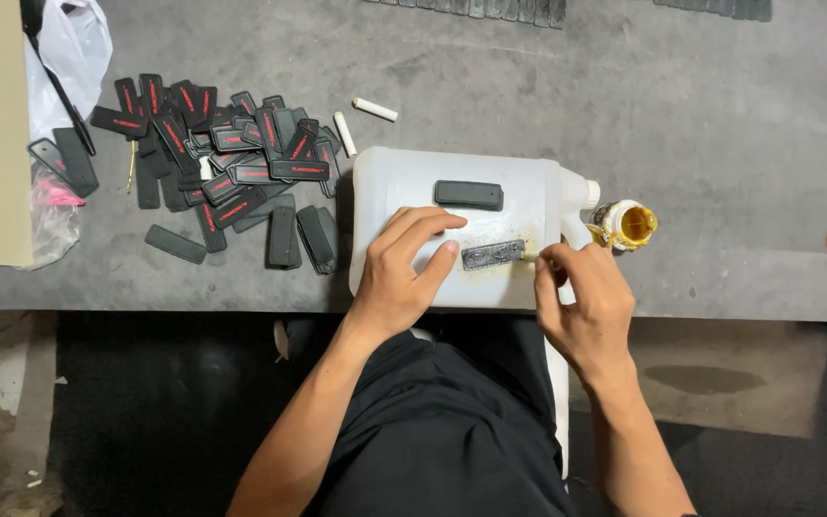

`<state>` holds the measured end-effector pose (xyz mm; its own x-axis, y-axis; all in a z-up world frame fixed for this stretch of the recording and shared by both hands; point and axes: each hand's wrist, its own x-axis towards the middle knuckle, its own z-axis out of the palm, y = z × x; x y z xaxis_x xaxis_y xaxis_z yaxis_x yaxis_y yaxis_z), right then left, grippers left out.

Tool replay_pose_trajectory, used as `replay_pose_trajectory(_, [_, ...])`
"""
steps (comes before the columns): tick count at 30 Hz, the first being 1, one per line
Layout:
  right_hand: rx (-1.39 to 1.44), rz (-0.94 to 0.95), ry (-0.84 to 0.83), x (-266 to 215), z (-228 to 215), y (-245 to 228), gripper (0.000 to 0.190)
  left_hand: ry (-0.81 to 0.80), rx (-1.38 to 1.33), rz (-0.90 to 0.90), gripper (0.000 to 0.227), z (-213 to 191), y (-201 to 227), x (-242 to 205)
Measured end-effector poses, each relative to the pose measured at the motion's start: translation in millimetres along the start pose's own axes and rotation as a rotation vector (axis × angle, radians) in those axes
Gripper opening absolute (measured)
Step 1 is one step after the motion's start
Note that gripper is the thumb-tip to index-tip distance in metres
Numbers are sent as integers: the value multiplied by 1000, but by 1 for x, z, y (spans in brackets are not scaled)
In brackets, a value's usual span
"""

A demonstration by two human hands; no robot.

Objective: Applying adhesive to small black labels and attaching them to a surface

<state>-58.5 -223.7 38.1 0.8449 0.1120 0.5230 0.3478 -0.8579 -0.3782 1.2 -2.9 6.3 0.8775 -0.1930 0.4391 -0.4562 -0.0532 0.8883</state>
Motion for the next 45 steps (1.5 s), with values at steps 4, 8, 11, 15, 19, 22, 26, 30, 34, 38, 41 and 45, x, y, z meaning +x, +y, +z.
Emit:
replay_pose_trajectory(4, [45,-21,18,7,0,-1,8,-1,11,-6,17,1,-1,0])
replay_pose_trajectory(8, [41,-50,7,-1,3,3,10,-3,18,-11,18,1,0,0])
replay_pose_trajectory(11, [53,-14,-31,-7,-4,-1,6,-3,12,-17,18,1,0,-2])
replay_pose_trajectory(15, [69,24,7,-2,-6,-2,7,-6,19,-12,18,2,-2,-2])
replay_pose_trajectory(19, [-34,-36,43,-11,3,0,6,-12,22,-2,18,2,-1,-1])
replay_pose_trajectory(22, [-19,-34,39,-19,9,-13,6,-11,22,2,17,2,0,0])
replay_pose_trajectory(26, [137,37,83,-18,15,-36,6,-16,20,-8,18,2,1,1])
replay_pose_trajectory(30, [66,110,238,-22,18,-26,4,-9,30,-13,17,2,0,-1])
replay_pose_trajectory(34, [4,61,249,-32,40,-30,6,-17,31,-20,18,3,2,1])
replay_pose_trajectory(38, [140,-3,206,-22,41,-58,6,-33,35,-33,18,2,7,2])
replay_pose_trajectory(41, [392,47,226,-30,34,-51,9,-36,48,-40,18,2,8,4])
replay_pose_trajectory(45, [403,249,424,-68,17,10,8,-36,64,-54,18,3,8,4])
